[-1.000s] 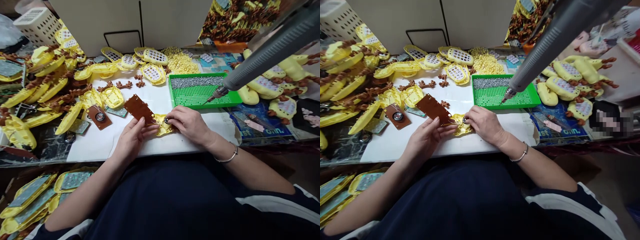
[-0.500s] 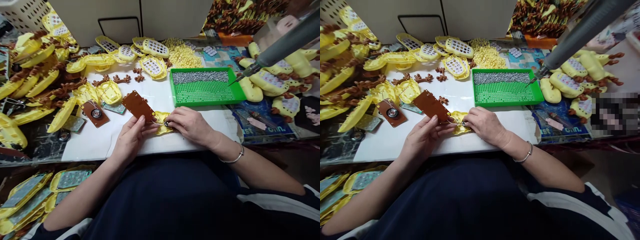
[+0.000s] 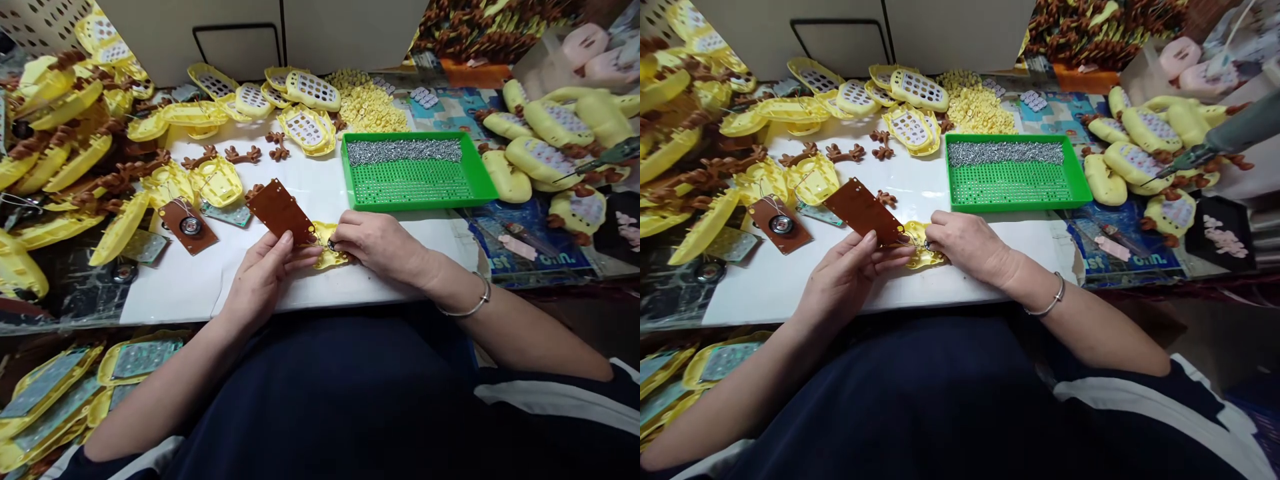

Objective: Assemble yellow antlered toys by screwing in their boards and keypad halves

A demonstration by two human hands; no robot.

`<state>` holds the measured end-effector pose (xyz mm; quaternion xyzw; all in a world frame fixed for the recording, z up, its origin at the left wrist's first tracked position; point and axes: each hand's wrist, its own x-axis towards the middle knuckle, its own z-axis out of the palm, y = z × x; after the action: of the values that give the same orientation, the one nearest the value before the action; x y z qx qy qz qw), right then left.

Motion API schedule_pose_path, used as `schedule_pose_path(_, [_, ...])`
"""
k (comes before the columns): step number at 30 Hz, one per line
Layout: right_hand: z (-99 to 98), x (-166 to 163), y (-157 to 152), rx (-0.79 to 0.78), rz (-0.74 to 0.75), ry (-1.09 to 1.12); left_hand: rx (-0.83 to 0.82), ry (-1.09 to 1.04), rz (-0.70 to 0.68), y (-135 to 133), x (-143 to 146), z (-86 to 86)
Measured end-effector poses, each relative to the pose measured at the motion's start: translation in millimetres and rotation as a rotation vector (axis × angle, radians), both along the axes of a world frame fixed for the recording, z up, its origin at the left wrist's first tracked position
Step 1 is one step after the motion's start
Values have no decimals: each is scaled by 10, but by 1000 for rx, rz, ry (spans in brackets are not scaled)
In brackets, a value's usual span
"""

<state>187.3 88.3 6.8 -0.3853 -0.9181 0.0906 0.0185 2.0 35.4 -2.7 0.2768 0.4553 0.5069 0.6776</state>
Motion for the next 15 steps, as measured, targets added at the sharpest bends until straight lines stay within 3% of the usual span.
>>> schedule_pose_path(5, [127, -74, 128, -151, -8, -110, 6, 11, -18, 7, -1, -3])
schedule_pose_path(10, [160, -79, 80, -156, -23, -94, 40, 40, -21, 7, 6, -7])
schedule_pose_path(12, [171, -51, 41, -159, -51, 36, 76, 68, -46, 2, 7, -5])
schedule_pose_path(15, [205, -40, -21, -215, -165, 438, 151, 164, -103, -13, 6, -2])
